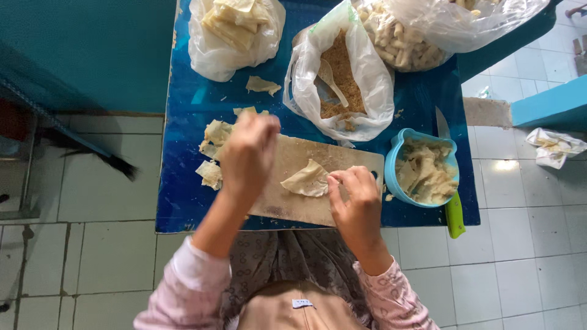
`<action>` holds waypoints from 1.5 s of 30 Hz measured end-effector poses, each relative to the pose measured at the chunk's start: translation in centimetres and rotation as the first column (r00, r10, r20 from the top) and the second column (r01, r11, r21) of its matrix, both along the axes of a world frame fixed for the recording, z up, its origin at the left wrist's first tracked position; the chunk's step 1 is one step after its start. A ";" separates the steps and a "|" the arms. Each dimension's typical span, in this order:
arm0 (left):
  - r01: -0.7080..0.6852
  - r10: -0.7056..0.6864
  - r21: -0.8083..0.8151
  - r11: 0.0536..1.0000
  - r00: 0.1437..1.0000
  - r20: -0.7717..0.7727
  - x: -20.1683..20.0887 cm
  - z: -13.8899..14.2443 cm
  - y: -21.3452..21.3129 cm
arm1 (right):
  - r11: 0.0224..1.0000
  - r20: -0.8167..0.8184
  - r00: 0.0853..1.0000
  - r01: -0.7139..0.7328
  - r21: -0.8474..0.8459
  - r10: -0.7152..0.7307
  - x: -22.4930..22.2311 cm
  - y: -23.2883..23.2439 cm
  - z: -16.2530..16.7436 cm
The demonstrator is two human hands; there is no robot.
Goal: The person takes thin dough wrapper pieces one at a time, flattens and shapes them by hand on a cutting board, and places folded wrappers into a blue bowl. At times they use a spoon to add brown filling from a plastic bag onto a wrapper before folding it closed by hand.
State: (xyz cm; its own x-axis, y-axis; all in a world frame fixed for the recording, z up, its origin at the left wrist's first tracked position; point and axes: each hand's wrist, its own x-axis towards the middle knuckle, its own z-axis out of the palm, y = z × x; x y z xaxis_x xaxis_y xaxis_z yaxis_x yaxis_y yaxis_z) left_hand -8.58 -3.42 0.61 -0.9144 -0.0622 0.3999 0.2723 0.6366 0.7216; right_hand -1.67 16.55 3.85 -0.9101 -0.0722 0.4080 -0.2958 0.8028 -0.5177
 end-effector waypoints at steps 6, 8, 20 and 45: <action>-0.064 0.066 -0.207 0.976 0.998 0.003 -10.6 -1.7 -1.5 | 0.992 0.003 1.000 -0.028 -0.122 0.029 0.8 0.4 0.6; -0.058 0.059 -0.271 0.961 0.998 -0.003 -11.9 -2.2 -1.9 | 0.988 0.052 0.998 -0.015 -0.156 0.023 1.0 0.7 0.7; 0.347 -0.526 0.469 0.812 0.784 0.330 -2.2 0.6 -1.8 | 0.879 -0.046 0.936 -0.343 -0.332 0.348 -4.8 -1.6 0.6; 0.064 -0.478 0.884 0.463 0.858 0.189 1.2 0.5 -2.2 | 0.642 0.352 0.650 -0.278 -0.715 0.673 -13.4 -3.2 -0.2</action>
State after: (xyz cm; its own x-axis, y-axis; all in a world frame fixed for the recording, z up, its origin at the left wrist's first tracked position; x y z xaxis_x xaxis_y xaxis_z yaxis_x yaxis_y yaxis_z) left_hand -7.37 -5.59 1.12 -0.9924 0.1097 -0.0564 -0.0938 -0.3741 0.9226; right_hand -15.07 13.31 3.69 -0.8602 -0.5095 -0.0224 -0.0490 0.1263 -0.9908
